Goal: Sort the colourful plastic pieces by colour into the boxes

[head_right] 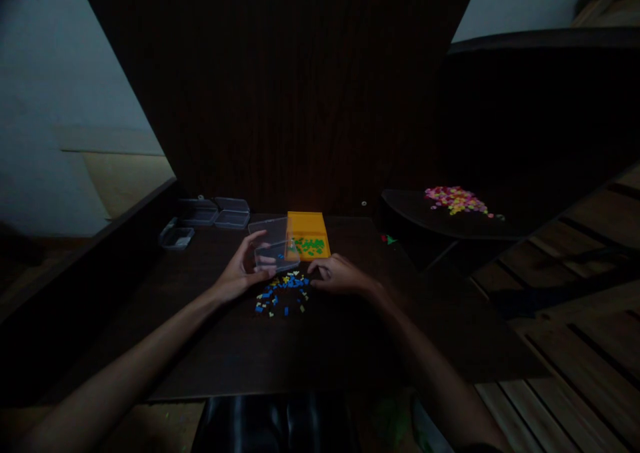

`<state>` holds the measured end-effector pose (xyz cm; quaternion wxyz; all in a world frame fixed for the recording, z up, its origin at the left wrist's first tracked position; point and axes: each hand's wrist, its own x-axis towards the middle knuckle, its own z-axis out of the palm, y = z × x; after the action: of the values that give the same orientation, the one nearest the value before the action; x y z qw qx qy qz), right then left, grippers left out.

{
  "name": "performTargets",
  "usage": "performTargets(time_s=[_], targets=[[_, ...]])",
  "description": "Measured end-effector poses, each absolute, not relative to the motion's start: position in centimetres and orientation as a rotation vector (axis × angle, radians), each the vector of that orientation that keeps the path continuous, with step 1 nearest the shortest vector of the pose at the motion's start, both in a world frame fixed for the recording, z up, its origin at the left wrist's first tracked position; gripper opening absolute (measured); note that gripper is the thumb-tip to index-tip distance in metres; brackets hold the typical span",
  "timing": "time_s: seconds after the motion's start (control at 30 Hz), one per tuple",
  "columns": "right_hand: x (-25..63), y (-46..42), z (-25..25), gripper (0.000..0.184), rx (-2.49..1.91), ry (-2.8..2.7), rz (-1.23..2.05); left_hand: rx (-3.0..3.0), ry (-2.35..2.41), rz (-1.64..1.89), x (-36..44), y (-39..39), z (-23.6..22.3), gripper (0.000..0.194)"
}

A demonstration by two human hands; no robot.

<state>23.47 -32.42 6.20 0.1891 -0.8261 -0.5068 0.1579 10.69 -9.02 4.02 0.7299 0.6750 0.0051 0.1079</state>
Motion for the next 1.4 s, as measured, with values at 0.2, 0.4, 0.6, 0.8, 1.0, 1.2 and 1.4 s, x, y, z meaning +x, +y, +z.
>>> performTargets(time_s=[0.2, 0.4, 0.6, 0.8, 1.0, 1.2, 1.4], targets=[[22.0, -31.8, 5.8, 0.029, -2.465, -1.417, 0.373, 1.506, 0.037, 0.287, 10.6, -9.0, 4.4, 0.088], [22.0, -31.9, 5.4, 0.015, -2.326, -1.499, 0.369, 1.501, 0.044, 0.28, 10.7, -8.9, 4.5, 0.09], [21.9, -32.0, 5.4, 0.018, -2.306, -1.555, 0.354, 1.501, 0.031, 0.28, 10.8, -8.9, 4.5, 0.087], [21.7, -32.1, 5.8, 0.018, -2.348, -1.529, 0.354, 1.5, 0.024, 0.286, 10.8, -8.9, 4.4, 0.086], [21.6, -32.0, 5.8, 0.018, -2.339, -1.536, 0.361, 1.496, 0.032, 0.274, 10.8, -8.9, 4.4, 0.087], [21.7, -32.0, 5.6, 0.018, -2.353, -1.49, 0.357, 1.507, 0.017, 0.271, 10.6, -9.0, 4.5, 0.085], [21.8, -32.0, 5.2, 0.023, -2.441, -1.418, 0.266, 1.505, 0.025, 0.272, 10.7, -9.0, 4.2, 0.086]])
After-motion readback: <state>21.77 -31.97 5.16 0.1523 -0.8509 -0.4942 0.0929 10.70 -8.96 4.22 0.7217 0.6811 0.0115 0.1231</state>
